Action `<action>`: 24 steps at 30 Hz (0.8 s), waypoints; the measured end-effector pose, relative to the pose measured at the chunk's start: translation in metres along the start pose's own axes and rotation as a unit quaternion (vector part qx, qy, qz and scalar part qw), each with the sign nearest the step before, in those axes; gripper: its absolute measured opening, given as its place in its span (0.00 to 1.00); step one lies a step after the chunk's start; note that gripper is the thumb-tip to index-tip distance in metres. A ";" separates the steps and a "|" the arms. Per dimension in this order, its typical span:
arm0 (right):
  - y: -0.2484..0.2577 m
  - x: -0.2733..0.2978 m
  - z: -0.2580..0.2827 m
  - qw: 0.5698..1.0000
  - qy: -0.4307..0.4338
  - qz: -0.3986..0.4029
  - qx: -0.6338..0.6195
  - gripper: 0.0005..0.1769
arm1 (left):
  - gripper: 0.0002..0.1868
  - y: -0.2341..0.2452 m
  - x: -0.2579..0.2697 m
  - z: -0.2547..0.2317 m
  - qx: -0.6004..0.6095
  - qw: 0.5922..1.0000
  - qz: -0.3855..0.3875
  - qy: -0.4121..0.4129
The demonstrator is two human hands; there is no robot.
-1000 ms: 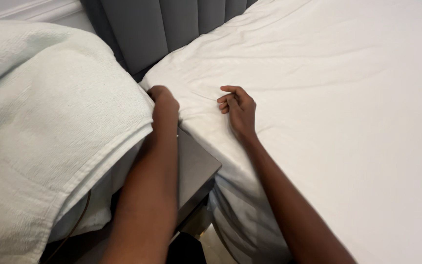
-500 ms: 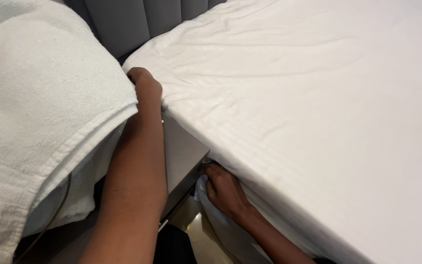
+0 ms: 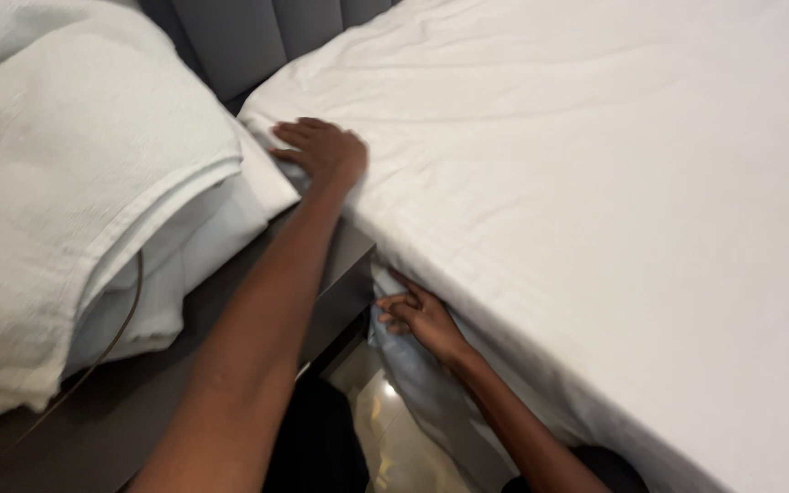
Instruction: The person spreads a white fitted sheet over a mattress, smoothing the surface and tucking the edges under the mattress at each corner. The person works around the bed, adjusting the sheet to fit snugly and ensuring the surface is flat.
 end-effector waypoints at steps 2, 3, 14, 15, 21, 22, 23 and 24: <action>-0.008 -0.015 -0.010 0.991 0.094 0.024 0.094 0.41 | 0.51 0.006 0.033 -0.018 0.061 0.997 0.039 0.009; -0.009 -0.021 -0.017 0.981 0.108 0.004 0.162 0.35 | 0.52 0.012 0.052 -0.024 0.121 0.991 0.041 0.032; -0.014 -0.031 -0.005 0.962 0.242 0.049 0.119 0.39 | 0.14 0.132 0.306 0.072 0.333 0.830 -0.327 -0.306; -0.021 -0.037 -0.001 0.962 0.242 0.052 0.119 0.40 | 0.15 0.140 0.304 0.092 0.319 0.827 -0.350 -0.305; -0.052 -0.060 0.005 0.968 0.245 0.023 0.042 0.48 | 0.08 0.190 0.333 0.229 0.103 0.826 -0.537 -0.133; -0.055 -0.057 0.003 0.969 0.246 0.008 0.036 0.48 | 0.09 0.191 0.334 0.245 0.058 0.825 -0.556 -0.080; -0.054 -0.057 0.004 0.968 0.247 -0.006 0.032 0.48 | 0.09 0.183 0.325 0.252 0.040 0.826 -0.560 -0.057; -0.051 -0.061 0.007 0.969 0.244 0.001 0.047 0.45 | 0.09 0.167 0.312 0.257 0.022 0.826 -0.563 -0.035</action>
Point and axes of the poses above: each hand's wrist, its own x-axis away from the middle knuckle, its own y-axis out of the back of the hand, z = x × y, the point moved 4 cm from there along -x, towards the middle knuckle, and after that the axes turned 8 degrees about -z, right-handed, at the moved point
